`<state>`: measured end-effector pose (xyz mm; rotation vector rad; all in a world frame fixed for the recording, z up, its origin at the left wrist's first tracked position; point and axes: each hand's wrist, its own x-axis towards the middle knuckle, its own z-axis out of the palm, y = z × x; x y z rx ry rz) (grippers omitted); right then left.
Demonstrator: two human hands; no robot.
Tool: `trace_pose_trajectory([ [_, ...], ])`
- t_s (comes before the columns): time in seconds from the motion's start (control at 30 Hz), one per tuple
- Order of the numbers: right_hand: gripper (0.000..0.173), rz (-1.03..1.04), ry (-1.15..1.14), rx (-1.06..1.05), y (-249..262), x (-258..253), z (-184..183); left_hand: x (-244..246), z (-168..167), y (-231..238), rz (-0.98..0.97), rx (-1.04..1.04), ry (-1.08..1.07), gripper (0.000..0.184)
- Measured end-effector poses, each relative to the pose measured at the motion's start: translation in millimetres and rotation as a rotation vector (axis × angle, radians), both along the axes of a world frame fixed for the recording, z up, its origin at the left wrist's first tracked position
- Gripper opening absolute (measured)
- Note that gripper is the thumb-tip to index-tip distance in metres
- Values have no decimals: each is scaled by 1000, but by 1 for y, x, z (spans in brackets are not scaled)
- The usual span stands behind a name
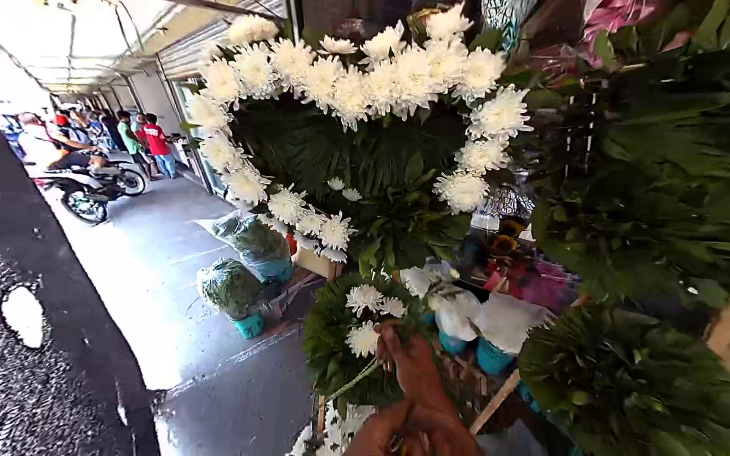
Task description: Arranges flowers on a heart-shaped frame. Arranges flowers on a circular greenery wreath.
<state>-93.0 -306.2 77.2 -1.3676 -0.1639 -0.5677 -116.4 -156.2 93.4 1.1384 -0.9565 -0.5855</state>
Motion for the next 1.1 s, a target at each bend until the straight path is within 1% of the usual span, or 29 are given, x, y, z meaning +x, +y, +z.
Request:
trace_pose_trajectory([
  [0.03,29,0,36,-14,-19,7,-8,-4,-12,2,201,112,-181,34],
  [0.1,29,42,57,32,-47,1,-21,-2,-42,2,572,302,-452,31],
  [0.13,29,67,68,67,-54,-6,-24,3,-58,0,689,390,-547,35],
  [0.17,29,90,83,98,-56,-15,-27,6,-73,-1,733,461,-607,40],
  [0.2,28,105,97,116,-57,-23,-29,8,-87,-4,724,488,-610,45],
  [0.23,27,118,111,130,-56,-29,-32,8,-99,-9,687,482,-565,48],
  [0.3,25,127,130,143,-55,-39,-41,3,-119,-18,642,432,-442,41],
  [0.37,28,95,171,156,-59,-48,-52,-4,-134,-20,640,447,-387,37],
  [0.43,30,-20,215,137,-68,-55,-64,-10,-146,-17,659,487,-386,35],
  [0.5,24,-181,261,153,-75,-58,-78,-18,-160,-13,693,588,-438,37],
  [0.53,23,-225,272,143,-78,-59,-88,-22,-166,-12,711,647,-486,39],
  [0.57,22,-243,280,121,-80,-61,-98,-27,-171,-10,721,699,-535,40],
  [0.63,20,-279,319,96,-79,-69,-115,-37,-179,-8,736,763,-640,36],
  [0.7,26,-322,342,179,-72,-79,-131,-47,-183,-7,727,811,-710,31],
  [0.73,30,-318,353,247,-69,-83,-139,-52,-184,-8,719,839,-727,30],
  [0.77,31,-293,379,313,-67,-87,-147,-56,-186,-9,709,869,-727,29],
  [0.83,21,-211,424,396,-65,-92,-160,-62,-191,-10,680,914,-691,29],
  [0.9,15,-141,396,377,-64,-95,-168,-63,-195,-8,646,929,-580,31],
  [0.93,15,-110,368,361,-64,-97,-170,-61,-196,-7,636,924,-493,32],
  [1.0,14,-91,341,331,-58,-99,-168,-57,-197,-2,603,880,-218,33],
  [1.03,14,-94,328,320,-53,-99,-165,-52,-196,0,596,820,-76,32],
  [1.1,15,-104,261,266,-41,-97,-160,-42,-187,1,635,692,129,28],
])
